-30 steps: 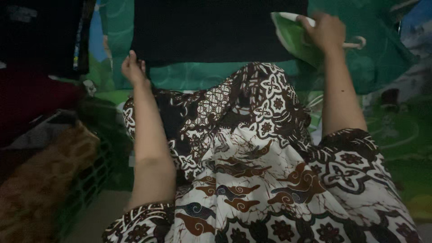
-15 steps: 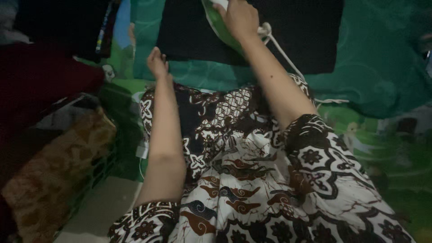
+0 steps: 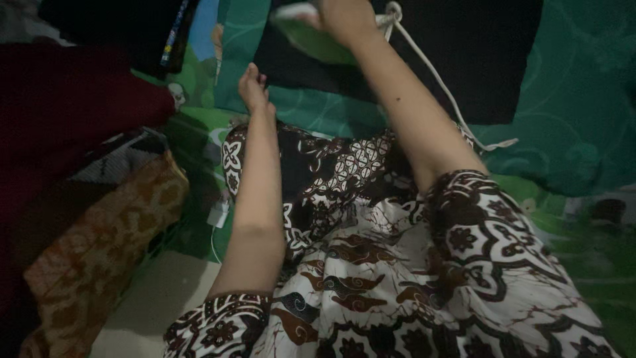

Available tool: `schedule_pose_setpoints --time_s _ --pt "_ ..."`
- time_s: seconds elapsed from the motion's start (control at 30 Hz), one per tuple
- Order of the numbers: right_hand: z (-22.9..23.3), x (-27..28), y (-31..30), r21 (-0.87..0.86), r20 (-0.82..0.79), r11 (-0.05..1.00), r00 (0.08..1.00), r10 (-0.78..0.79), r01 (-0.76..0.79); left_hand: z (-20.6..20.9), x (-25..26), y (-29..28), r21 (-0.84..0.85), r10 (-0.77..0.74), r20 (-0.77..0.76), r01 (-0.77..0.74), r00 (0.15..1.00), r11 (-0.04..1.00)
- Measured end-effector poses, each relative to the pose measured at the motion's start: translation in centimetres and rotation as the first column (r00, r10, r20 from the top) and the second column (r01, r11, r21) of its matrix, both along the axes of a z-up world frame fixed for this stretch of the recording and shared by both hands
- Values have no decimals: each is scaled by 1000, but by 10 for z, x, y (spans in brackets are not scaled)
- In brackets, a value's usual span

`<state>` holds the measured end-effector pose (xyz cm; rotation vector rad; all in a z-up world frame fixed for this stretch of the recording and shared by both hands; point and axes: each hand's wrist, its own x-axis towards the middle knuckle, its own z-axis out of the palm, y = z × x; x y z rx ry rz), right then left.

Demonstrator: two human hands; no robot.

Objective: The person irons a black t-shirt laid on a green mat. They smooth the fabric, use a green and white iron to press the front and back, flip the shirt to iron both sides, and adjust the garment between passes.

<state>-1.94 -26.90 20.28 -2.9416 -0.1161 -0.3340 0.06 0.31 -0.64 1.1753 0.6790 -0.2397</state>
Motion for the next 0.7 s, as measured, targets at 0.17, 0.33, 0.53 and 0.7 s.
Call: schedule_pose_setpoints --time_s 0.17,0.33,0.53,0.7 --pt "62 -51 9 -35 -331 973 921 205 -229 -29 13 5 -3 -5 42 5 999 1000" --pt "87 -119 -33 -43 -417 981 896 153 -187 -35 17 8 38 27 -55 -25 998 999" --pt "77 -236 -138 -157 -437 980 881 -181 124 -29 21 8 -2 1 94 -1 996 1000" --pt "50 -325 -228 -247 -269 857 818 -508 452 -18 19 10 141 -18 -17 21 1000 990"
